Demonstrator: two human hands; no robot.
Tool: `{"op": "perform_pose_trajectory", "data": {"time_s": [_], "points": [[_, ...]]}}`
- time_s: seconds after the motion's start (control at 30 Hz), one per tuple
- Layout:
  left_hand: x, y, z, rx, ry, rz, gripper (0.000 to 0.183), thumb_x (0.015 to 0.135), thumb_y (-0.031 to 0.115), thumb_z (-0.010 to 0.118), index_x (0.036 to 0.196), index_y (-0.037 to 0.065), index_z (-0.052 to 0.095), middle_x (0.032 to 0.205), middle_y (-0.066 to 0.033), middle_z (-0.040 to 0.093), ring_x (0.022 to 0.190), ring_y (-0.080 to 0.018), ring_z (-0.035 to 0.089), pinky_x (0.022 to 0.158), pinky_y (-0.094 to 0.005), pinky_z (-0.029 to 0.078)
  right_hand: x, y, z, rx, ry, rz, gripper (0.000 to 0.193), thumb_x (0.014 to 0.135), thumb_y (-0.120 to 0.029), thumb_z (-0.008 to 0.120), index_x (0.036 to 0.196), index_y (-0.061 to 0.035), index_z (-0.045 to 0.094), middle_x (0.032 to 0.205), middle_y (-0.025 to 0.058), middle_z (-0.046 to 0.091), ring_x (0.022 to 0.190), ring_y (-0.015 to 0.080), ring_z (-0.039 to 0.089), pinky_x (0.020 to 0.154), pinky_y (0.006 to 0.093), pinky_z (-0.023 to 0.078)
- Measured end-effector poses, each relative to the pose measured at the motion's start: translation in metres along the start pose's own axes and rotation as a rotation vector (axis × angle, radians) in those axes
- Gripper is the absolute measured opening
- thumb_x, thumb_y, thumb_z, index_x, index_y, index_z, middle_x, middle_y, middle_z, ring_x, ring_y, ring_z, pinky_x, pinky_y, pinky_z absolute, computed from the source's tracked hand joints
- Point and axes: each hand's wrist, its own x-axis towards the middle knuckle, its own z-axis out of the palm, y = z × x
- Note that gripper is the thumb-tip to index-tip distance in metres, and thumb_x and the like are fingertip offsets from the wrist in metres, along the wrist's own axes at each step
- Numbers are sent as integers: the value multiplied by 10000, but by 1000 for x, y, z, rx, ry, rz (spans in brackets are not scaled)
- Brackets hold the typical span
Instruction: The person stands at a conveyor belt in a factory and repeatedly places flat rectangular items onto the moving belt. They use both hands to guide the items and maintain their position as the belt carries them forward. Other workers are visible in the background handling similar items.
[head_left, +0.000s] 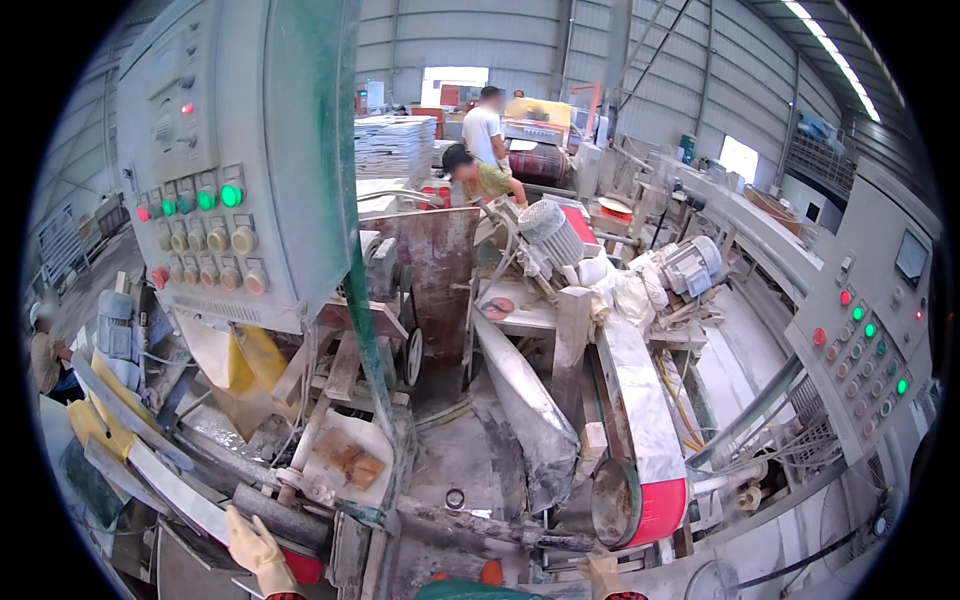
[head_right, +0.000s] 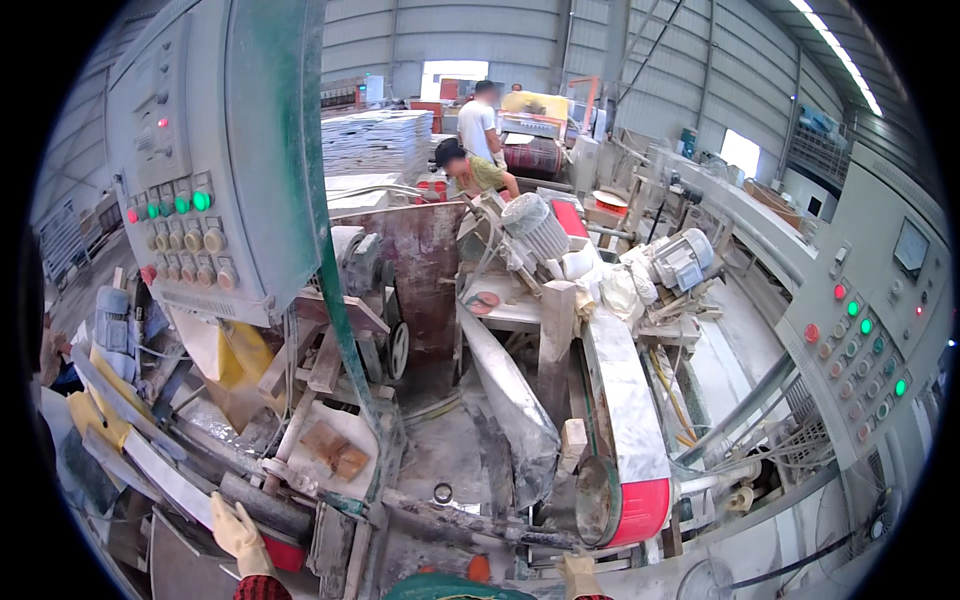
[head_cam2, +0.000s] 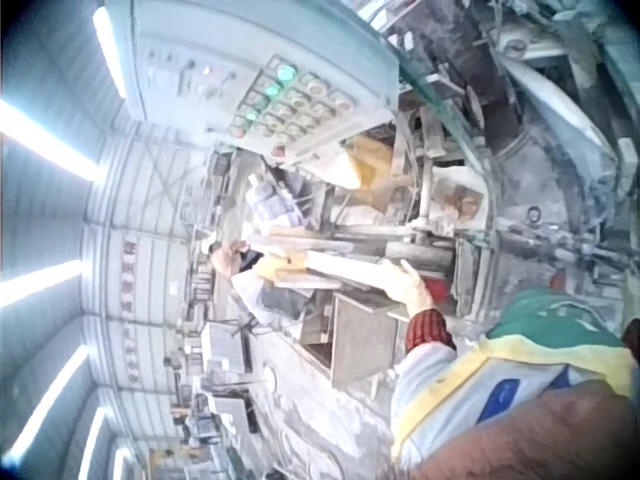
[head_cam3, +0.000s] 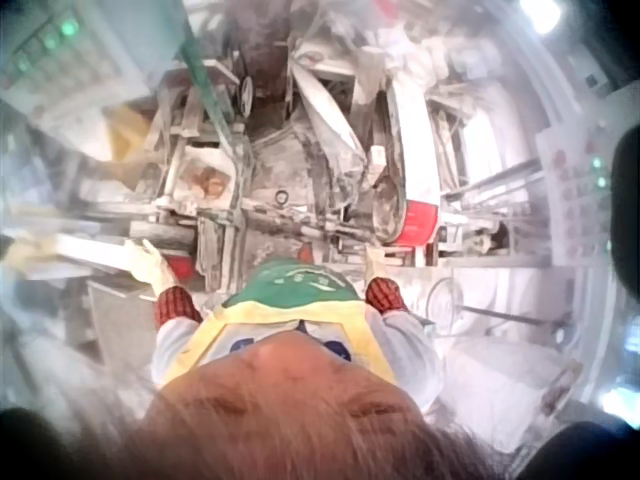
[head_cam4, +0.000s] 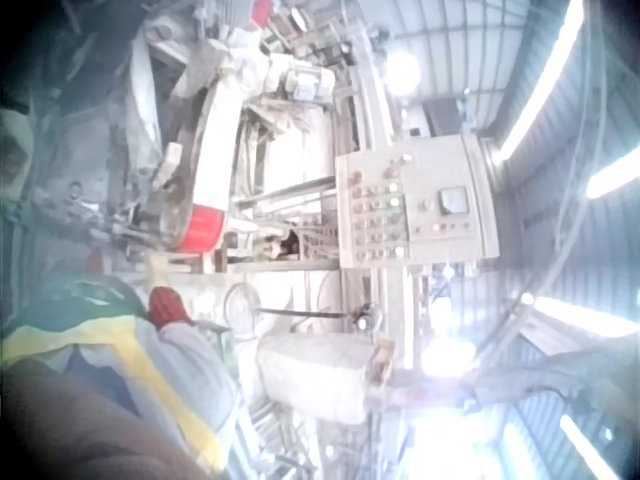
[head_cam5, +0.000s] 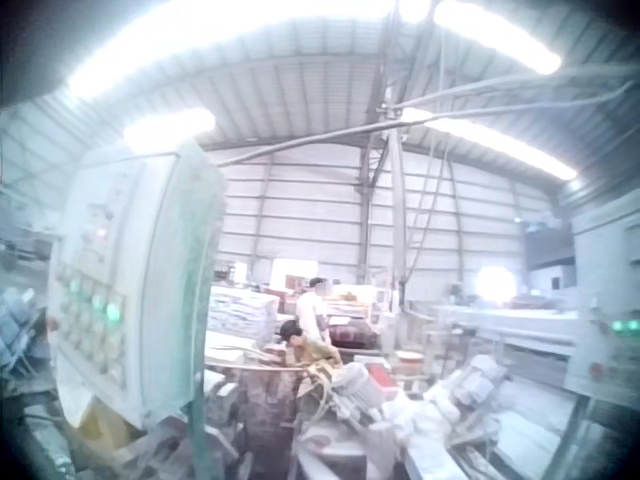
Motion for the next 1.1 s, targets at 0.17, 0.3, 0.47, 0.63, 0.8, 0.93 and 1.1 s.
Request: {"op": "perform_pose_trajectory", "data": {"time_s": [0.17, 0.3, 0.47, 0.63, 0.8, 0.93, 1.1], "points": [[54, -17, -17, 314, 92, -83, 677, 825, 265, 676, 1382, 10, 388, 1394, -229, 424, 1268, -375, 420, 1017, -448, 376, -13, -33, -12, -49, -8, -22, 523, 892, -75, 556, 1385, -103, 383, 790, 175, 660, 573, 265, 644, 493, 381, 531], [49, -116, 44, 185, 158, -263, 649, 822, 294, 658, 1340, -14, 415, 1399, -265, 375, 1237, -436, 406, 1011, -481, 364, -23, -56, -1, -28, 18, -18, 515, 845, -20, 577, 1328, -72, 405, 760, 204, 647, 548, 274, 625, 470, 399, 517], [36, -78, 43, 134, 85, -291, 630, 809, 264, 658, 1315, -32, 428, 1370, -284, 381, 1191, -467, 421, 1009, -499, 355, -18, -46, -12, 40, 5, 12, 565, 872, -25, 551, 1395, -92, 348, 797, 214, 657, 582, 287, 641, 496, 408, 530], [29, -48, 23, 104, -41, -338, 688, 782, 288, 683, 1322, -47, 420, 1394, -288, 374, 1252, -451, 392, 1052, -478, 328, -12, -8, 11, 35, -19, 35, 594, 870, -42, 575, 1412, -79, 335, 814, 224, 666, 586, 299, 647, 522, 415, 548], [-9, -72, 55, 154, 149, -274, 627, 821, 307, 625, 1298, -65, 458, 1386, -332, 381, 1288, -453, 373, 1086, -485, 297, -33, -12, 47, -46, -112, 24, 573, 894, -79, 557, 1416, -68, 321, 842, 181, 676, 599, 251, 657, 526, 367, 543], [-58, -45, 41, 35, 98, -229, 710, 711, 168, 705, 1339, -33, 441, 1408, -290, 393, 1316, -396, 379, 1126, -457, 257, -30, -5, 77, -166, -212, -19, 520, 899, -114, 579, 1382, -74, 391, 843, 160, 675, 619, 233, 660, 519, 338, 533], [-52, 68, 45, -629, 29, -165, 756, 644, -2, 669, 1354, -29, 410, 1322, -198, 462, 1264, -309, 416, 1102, -397, 287, 11, -13, 140, -349, -379, -235, 482, 887, -146, 630, 1337, -77, 469, 840, 137, 670, 645, 196, 647, 518, 313, 515]]}}
